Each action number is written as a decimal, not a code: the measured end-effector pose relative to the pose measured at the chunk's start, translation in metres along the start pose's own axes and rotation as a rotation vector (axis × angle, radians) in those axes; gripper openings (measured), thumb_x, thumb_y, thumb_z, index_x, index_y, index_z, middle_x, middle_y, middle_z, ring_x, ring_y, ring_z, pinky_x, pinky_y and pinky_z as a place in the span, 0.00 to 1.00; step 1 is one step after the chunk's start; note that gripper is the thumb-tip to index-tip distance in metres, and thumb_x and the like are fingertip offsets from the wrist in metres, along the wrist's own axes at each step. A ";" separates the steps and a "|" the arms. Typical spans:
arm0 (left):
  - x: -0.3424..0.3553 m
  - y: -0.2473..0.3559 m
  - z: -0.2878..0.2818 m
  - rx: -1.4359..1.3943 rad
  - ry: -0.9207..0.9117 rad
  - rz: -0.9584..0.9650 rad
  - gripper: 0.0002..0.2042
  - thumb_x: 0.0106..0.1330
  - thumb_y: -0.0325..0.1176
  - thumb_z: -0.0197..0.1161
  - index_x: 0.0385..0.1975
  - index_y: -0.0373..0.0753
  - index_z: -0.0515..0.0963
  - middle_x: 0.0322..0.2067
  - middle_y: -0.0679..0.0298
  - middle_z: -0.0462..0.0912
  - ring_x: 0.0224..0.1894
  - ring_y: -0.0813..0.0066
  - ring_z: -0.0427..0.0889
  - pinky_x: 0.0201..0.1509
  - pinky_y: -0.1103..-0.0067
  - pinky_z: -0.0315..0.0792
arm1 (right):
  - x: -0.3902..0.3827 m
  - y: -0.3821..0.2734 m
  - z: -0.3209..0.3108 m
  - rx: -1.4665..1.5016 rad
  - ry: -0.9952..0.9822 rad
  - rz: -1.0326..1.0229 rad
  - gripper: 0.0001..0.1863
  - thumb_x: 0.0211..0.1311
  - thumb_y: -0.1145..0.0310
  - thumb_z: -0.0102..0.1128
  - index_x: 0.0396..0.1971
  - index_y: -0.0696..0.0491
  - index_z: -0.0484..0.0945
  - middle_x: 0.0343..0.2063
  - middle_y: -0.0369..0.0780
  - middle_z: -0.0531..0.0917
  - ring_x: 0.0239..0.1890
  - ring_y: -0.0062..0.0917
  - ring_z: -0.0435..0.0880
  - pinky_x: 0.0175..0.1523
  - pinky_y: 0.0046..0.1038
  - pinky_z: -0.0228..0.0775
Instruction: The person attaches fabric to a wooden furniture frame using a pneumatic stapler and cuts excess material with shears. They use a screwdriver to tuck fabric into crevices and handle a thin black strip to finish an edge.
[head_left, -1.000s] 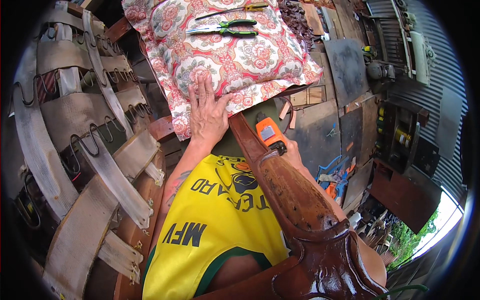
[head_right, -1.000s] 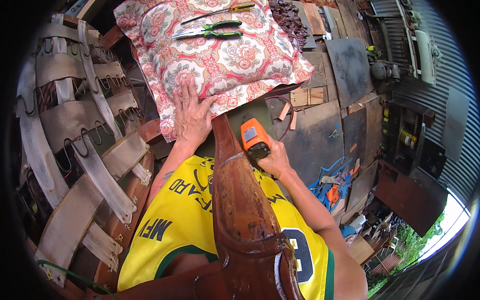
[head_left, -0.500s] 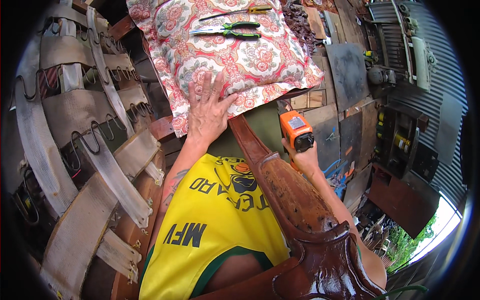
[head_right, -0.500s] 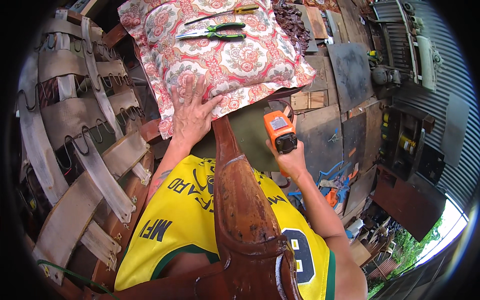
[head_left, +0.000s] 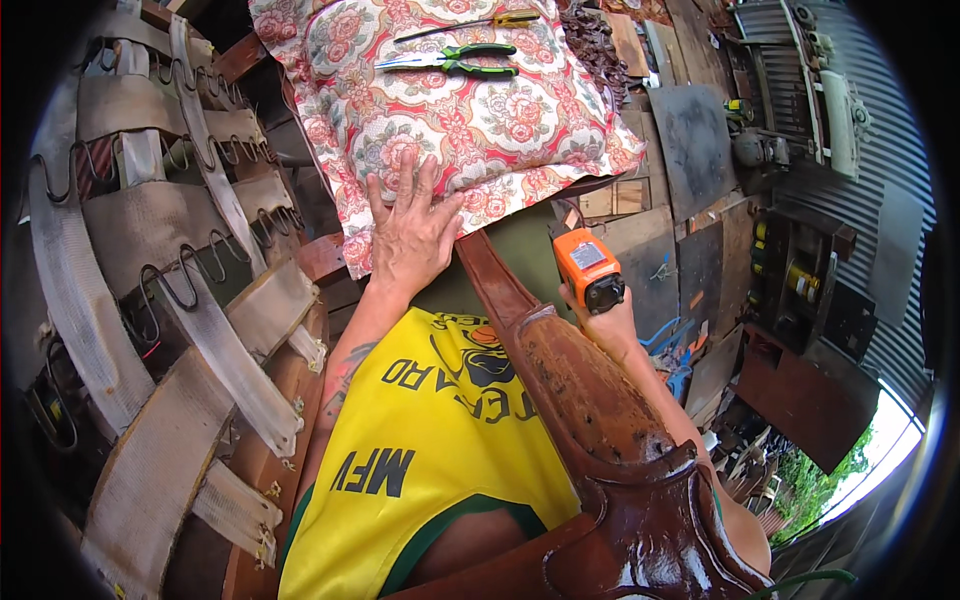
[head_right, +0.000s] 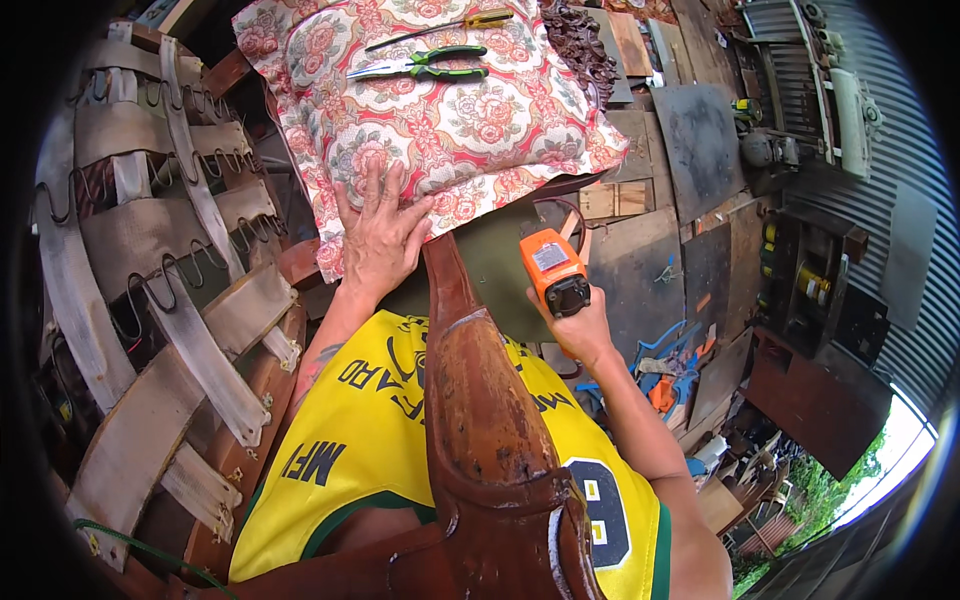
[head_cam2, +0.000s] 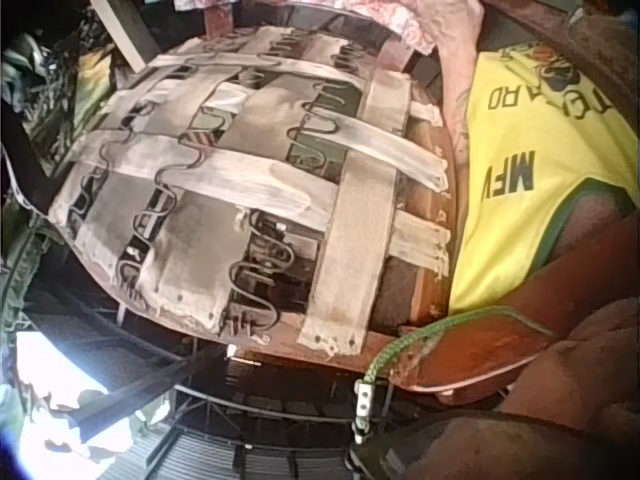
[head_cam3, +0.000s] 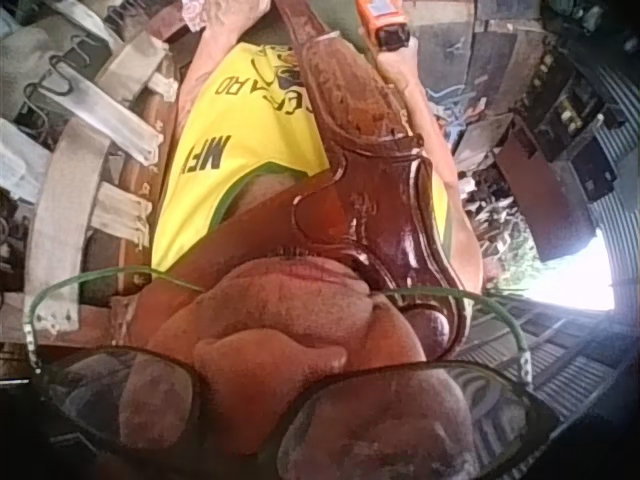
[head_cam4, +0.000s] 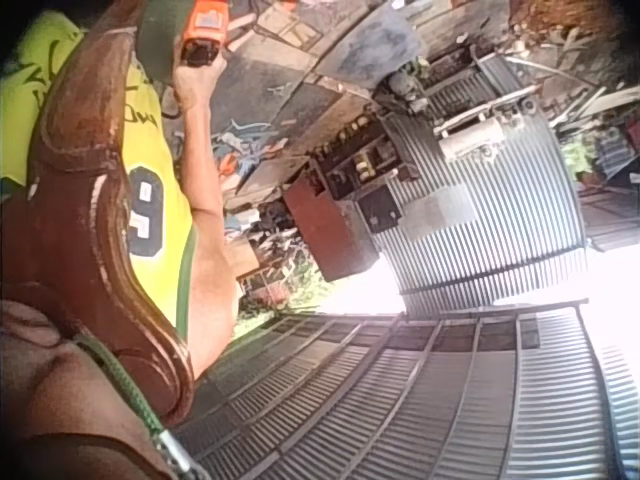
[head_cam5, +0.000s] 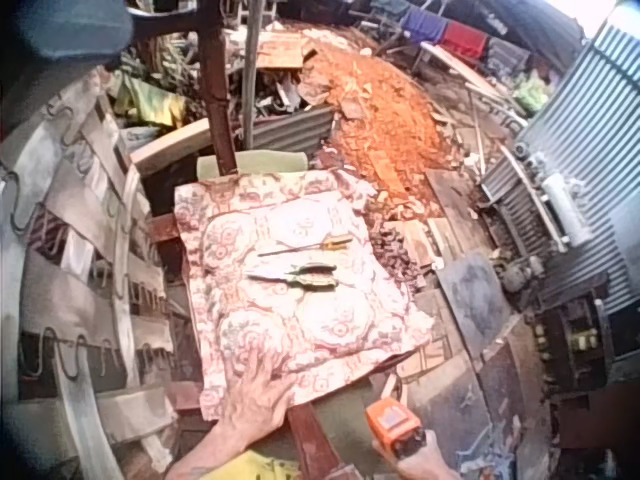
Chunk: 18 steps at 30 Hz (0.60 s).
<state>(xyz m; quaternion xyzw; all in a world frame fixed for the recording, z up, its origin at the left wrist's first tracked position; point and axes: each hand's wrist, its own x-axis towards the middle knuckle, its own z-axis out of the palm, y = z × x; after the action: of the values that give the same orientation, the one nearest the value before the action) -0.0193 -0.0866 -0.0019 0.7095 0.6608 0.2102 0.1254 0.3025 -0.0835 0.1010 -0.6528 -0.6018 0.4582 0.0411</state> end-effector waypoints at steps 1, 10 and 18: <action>-0.001 0.000 -0.001 -0.022 0.011 -0.006 0.12 0.70 0.43 0.74 0.51 0.56 0.93 0.80 0.53 0.69 0.89 0.49 0.49 0.86 0.37 0.23 | 0.000 -0.001 0.000 0.023 0.006 -0.004 0.14 0.68 0.62 0.79 0.38 0.59 0.88 0.26 0.41 0.90 0.27 0.21 0.84 0.40 0.32 0.80; -0.002 0.003 0.004 0.016 0.090 -0.071 0.09 0.67 0.44 0.78 0.45 0.55 0.94 0.78 0.50 0.72 0.87 0.47 0.56 0.86 0.37 0.28 | -0.002 -0.003 0.009 0.092 0.048 -0.042 0.13 0.69 0.64 0.79 0.39 0.59 0.89 0.28 0.40 0.91 0.28 0.20 0.87 0.40 0.32 0.81; -0.003 -0.001 0.002 -0.060 0.001 -0.013 0.12 0.70 0.44 0.75 0.51 0.58 0.94 0.80 0.47 0.67 0.89 0.45 0.48 0.86 0.37 0.29 | 0.001 0.009 0.024 0.062 -0.022 0.005 0.14 0.66 0.64 0.80 0.45 0.57 0.89 0.31 0.46 0.92 0.33 0.28 0.93 0.43 0.33 0.82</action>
<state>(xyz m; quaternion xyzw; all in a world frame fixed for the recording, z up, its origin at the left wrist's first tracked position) -0.0192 -0.0896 -0.0041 0.7012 0.6588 0.2292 0.1477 0.2940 -0.0974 0.0812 -0.6477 -0.5861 0.4839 0.0536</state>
